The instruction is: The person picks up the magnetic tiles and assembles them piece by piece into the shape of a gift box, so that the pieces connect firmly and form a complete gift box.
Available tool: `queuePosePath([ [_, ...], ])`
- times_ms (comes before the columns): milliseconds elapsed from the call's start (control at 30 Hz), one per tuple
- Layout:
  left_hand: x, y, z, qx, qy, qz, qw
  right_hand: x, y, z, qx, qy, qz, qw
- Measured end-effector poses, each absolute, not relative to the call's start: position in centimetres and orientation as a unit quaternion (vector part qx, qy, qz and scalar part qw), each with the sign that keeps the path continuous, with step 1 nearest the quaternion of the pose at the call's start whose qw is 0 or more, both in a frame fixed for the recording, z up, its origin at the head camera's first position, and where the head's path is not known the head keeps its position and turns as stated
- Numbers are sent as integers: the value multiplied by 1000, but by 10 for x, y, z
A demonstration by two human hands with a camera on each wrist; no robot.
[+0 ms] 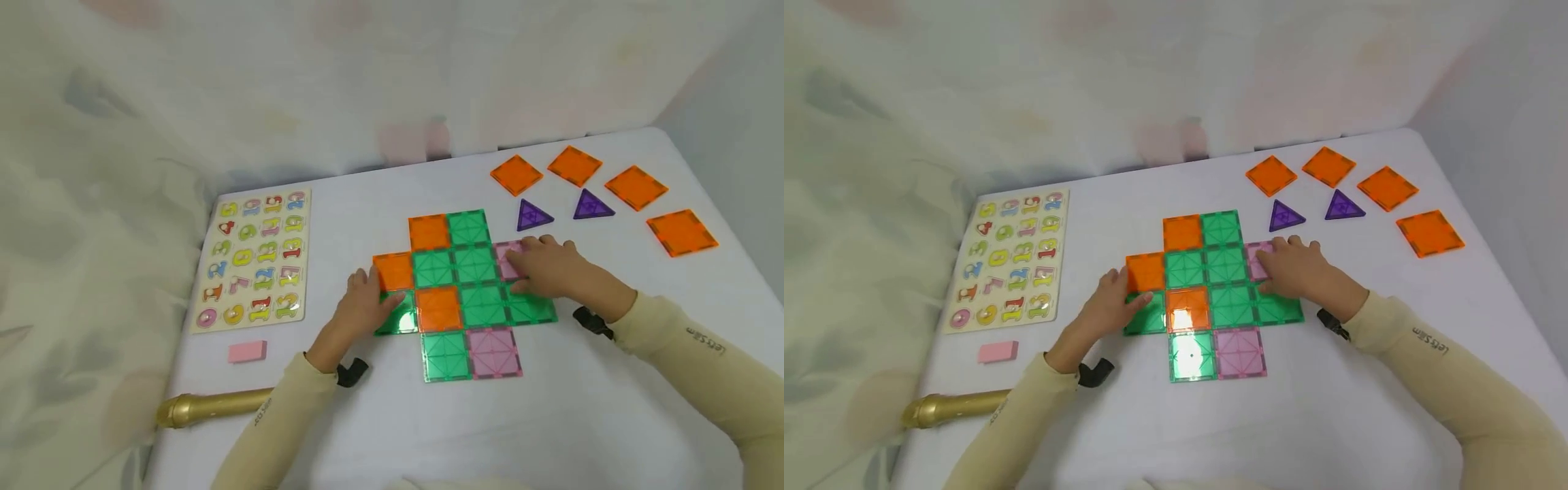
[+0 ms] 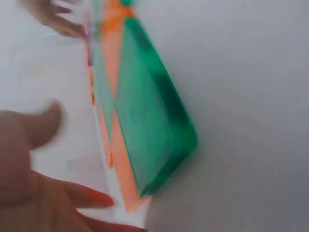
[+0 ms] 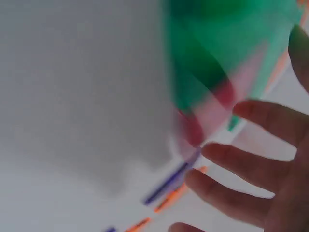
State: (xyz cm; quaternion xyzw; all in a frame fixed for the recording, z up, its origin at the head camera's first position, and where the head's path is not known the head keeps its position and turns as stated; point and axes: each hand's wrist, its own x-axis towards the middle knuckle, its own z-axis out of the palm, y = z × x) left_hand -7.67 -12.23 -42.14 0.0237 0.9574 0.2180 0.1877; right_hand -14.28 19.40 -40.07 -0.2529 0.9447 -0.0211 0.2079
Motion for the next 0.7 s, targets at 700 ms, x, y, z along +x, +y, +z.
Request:
queuePosePath([
  [700, -63, -122, -402, 42, 786, 586, 194, -243, 124, -414, -374, 872, -143, 281],
])
